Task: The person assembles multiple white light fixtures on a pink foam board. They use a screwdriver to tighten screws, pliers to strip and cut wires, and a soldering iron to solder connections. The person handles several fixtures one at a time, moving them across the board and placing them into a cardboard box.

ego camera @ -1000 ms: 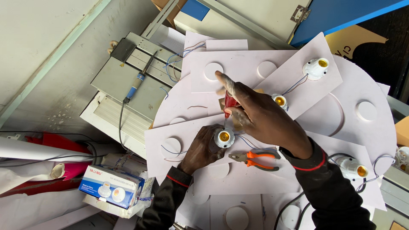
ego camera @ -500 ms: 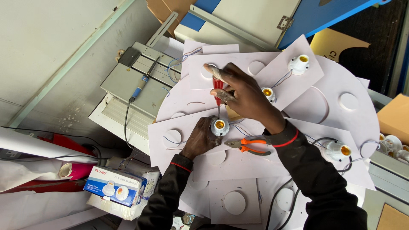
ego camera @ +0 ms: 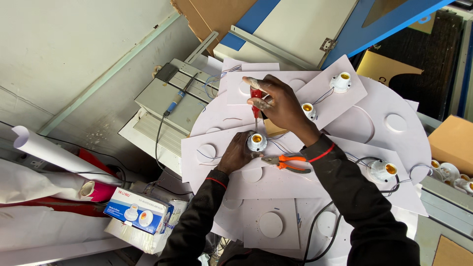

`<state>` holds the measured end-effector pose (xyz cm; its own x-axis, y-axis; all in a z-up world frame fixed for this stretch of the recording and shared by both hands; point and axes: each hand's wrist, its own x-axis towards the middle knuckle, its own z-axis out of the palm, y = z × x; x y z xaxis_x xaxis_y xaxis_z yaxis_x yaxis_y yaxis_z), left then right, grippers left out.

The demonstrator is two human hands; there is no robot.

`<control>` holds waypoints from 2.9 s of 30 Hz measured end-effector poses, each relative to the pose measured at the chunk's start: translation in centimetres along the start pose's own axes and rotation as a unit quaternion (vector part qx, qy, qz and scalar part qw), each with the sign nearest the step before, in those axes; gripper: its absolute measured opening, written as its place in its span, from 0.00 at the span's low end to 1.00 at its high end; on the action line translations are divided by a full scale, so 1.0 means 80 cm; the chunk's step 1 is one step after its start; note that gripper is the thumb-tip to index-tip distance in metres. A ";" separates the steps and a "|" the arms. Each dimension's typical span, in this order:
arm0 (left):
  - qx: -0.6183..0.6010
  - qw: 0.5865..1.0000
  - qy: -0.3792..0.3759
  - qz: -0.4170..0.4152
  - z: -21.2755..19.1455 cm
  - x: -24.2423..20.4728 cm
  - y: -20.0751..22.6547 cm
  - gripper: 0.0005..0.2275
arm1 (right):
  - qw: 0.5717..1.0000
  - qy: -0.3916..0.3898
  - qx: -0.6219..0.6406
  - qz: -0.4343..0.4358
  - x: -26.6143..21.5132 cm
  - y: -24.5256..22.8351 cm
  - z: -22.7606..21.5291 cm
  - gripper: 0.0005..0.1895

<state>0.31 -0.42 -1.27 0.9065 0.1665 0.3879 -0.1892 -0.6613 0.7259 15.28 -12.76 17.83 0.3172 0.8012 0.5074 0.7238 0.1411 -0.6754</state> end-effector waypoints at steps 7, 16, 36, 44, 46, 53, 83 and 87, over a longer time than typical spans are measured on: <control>0.014 1.000 0.008 -0.015 0.009 0.003 0.003 0.33 | 1.000 -0.017 0.003 0.008 -0.005 -0.024 -0.013 0.24; 0.015 1.000 0.013 -0.023 0.010 0.007 -0.002 0.33 | 1.000 -0.004 0.012 -0.010 -0.008 -0.001 -0.007 0.20; -0.018 0.999 0.037 -0.007 0.000 0.008 0.007 0.32 | 0.995 -0.019 -0.065 -0.074 -0.006 -0.022 -0.022 0.24; -0.009 0.999 0.044 0.006 0.000 0.009 0.010 0.31 | 0.996 -0.012 -0.072 -0.043 -0.009 -0.050 -0.036 0.21; -0.014 0.999 0.041 0.003 0.001 0.009 0.005 0.31 | 0.998 -0.048 -0.006 -0.033 -0.008 -0.049 -0.034 0.21; -0.002 0.998 0.048 0.028 0.004 0.012 -0.005 0.32 | 0.997 -0.024 -0.020 -0.073 -0.006 -0.029 -0.027 0.15; -0.001 1.000 0.022 -0.003 -0.013 0.016 0.031 0.30 | 0.993 -0.080 -0.028 -0.081 0.019 -0.018 -0.039 0.20; 0.008 1.000 -0.005 -0.021 -0.011 0.015 0.028 0.29 | 0.990 -0.103 -0.011 -0.099 0.016 -0.003 -0.045 0.24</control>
<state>0.61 -1.07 1.30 0.9170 0.1876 0.3519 -0.1448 -0.6655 0.7322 17.70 -13.88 20.59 0.0384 0.8607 0.5076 0.7731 0.2962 -0.5608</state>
